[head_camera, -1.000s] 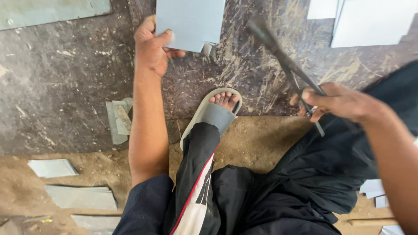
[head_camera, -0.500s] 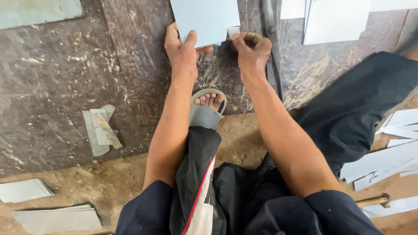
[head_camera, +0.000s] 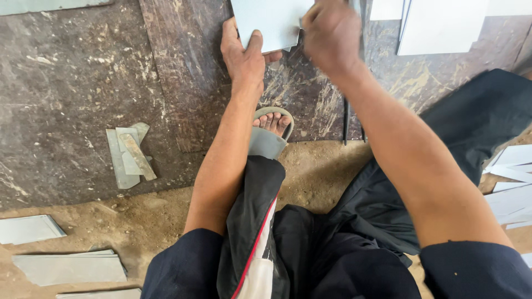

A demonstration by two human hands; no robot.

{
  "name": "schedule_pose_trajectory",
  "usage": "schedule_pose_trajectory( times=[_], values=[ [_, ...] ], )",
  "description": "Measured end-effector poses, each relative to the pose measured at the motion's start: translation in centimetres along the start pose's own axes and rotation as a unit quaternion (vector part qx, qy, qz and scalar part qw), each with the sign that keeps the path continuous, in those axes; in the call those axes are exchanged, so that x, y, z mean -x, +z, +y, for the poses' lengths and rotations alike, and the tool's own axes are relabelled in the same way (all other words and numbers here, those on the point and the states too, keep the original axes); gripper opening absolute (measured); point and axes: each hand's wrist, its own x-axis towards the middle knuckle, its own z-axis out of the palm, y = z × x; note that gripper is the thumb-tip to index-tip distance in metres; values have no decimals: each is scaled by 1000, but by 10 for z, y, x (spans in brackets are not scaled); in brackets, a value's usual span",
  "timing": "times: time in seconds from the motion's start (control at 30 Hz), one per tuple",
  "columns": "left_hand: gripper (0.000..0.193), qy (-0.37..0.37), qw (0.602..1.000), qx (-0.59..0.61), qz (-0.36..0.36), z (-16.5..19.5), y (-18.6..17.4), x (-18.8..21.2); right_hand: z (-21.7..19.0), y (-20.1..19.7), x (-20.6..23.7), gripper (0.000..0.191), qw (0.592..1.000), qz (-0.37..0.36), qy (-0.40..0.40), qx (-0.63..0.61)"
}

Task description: The person sits on the floor and marks a line on a flat sheet with a pen, then uses shears to cut the sheet along the marked line, trimming off a strip and setting the cut piece aside.

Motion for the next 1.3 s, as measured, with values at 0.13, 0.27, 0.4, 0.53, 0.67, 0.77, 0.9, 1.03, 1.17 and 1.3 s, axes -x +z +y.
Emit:
schedule_pose_trajectory(
  times=[0.13, 0.27, 0.4, 0.53, 0.67, 0.77, 0.9, 1.03, 1.17, 1.3],
  values=[
    [28, -3, 1000, -5, -3, -4, -2, 1, 3, 8, 13, 28, 986, -41, -147, 63],
    [26, 17, 999, 24, -27, -3, -4, 0, 8, 5, 4, 24, 996, 5, 47, -80],
    [30, 9, 1000, 13, -4, 0, -4, 2, -1, 2, 7, 25, 970, -47, -220, 97],
    [28, 1, 998, 53, -25, 2, -5, 2, 18, -8, 7, 27, 971, -67, 190, -131],
    [24, -55, 992, 104, -39, 15, -17, -4, 46, -19, 26, 12, 969, -12, 178, -172],
    [20, -39, 992, 103, -69, 31, -30, -10, 41, -13, 51, 10, 966, 11, 213, -149],
    [20, -15, 988, 116, -101, 49, -35, -12, -1, 21, 71, 31, 973, -68, 156, -158],
    [22, -25, 990, 114, -84, 53, -31, -4, -12, 43, 64, 28, 992, -83, -95, -5],
    [15, -35, 997, 62, -29, 48, -32, 7, 8, 18, 67, 20, 996, -69, -58, 10],
    [17, -125, 987, 99, -1, 26, -15, 20, -21, -2, 93, 28, 902, -23, 286, -322]
  ],
)
